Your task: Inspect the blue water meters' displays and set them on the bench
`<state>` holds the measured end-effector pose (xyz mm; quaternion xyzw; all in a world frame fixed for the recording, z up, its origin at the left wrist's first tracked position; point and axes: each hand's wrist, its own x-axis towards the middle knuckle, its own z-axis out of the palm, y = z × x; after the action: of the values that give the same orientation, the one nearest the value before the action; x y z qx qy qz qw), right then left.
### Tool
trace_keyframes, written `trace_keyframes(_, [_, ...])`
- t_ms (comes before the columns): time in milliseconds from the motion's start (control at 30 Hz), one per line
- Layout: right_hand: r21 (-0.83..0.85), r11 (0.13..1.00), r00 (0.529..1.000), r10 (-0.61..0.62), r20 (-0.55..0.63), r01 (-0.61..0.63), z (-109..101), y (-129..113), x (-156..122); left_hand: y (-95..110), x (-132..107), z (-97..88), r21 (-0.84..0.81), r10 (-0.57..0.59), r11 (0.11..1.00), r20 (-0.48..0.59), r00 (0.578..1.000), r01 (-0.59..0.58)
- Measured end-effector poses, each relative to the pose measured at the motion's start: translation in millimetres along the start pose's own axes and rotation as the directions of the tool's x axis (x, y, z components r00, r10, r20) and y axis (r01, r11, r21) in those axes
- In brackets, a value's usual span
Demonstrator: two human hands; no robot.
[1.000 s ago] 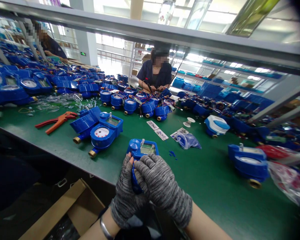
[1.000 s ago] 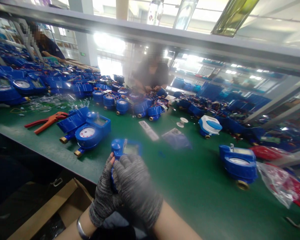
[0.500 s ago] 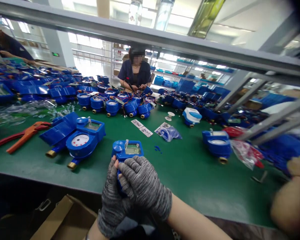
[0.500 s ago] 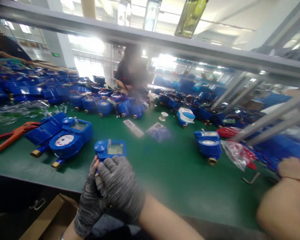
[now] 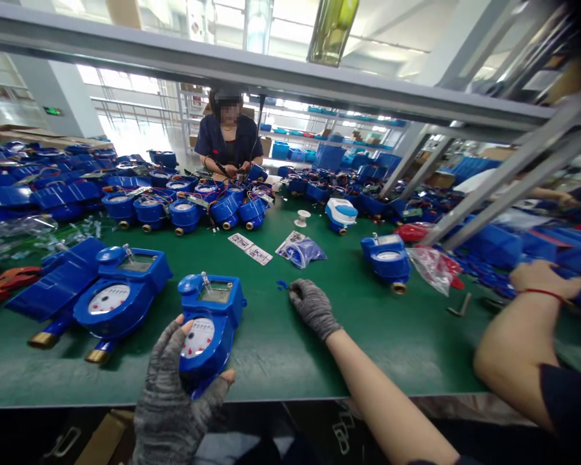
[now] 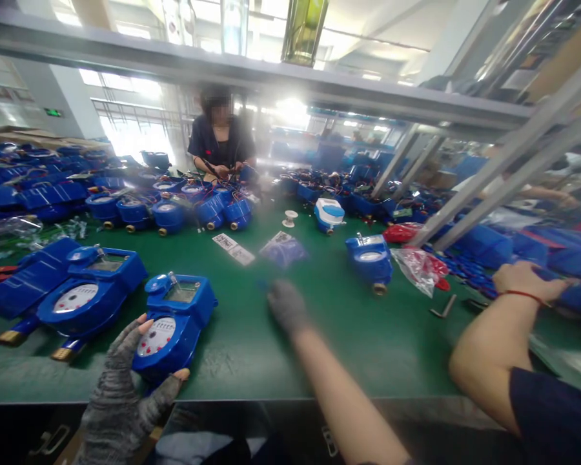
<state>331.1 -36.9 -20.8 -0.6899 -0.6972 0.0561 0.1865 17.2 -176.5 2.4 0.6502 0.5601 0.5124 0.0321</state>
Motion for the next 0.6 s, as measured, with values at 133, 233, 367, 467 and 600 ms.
trace_keyframes(133, [-0.034, 0.999, 0.999, 0.0, 0.053, 0.002, -2, -8, 2, 2, 3, 4.1, 0.126, 0.069, 0.99, -0.011, 0.998, -0.067])
trace_keyframes(233, [-0.03, 0.999, 0.996, -0.02, 0.089, 0.023, -8, -11, -13, -11, 10, -1.4, -0.008, 0.203, 0.979, 0.13, 0.971, -0.203])
trace_keyframes(367, [-0.164, 0.978, 0.992, -0.119, 0.052, 0.126, -6, -9, -40, -23, 25, -10.5, -0.177, 0.293, 0.952, 0.299, 0.908, -0.249])
trace_keyframes(467, [-0.301, 0.937, 0.985, -0.167, 0.052, 0.175, -1, -10, -50, -19, 32, -8.3, -0.082, 0.272, 0.962, 0.257, 0.927, -0.259])
trace_keyframes(600, [-0.226, 0.965, 0.991, -0.131, 0.018, 0.132, -3, -12, -49, -9, 26, 3.8, -0.009, 0.219, 0.976, 0.135, 0.966, -0.22])
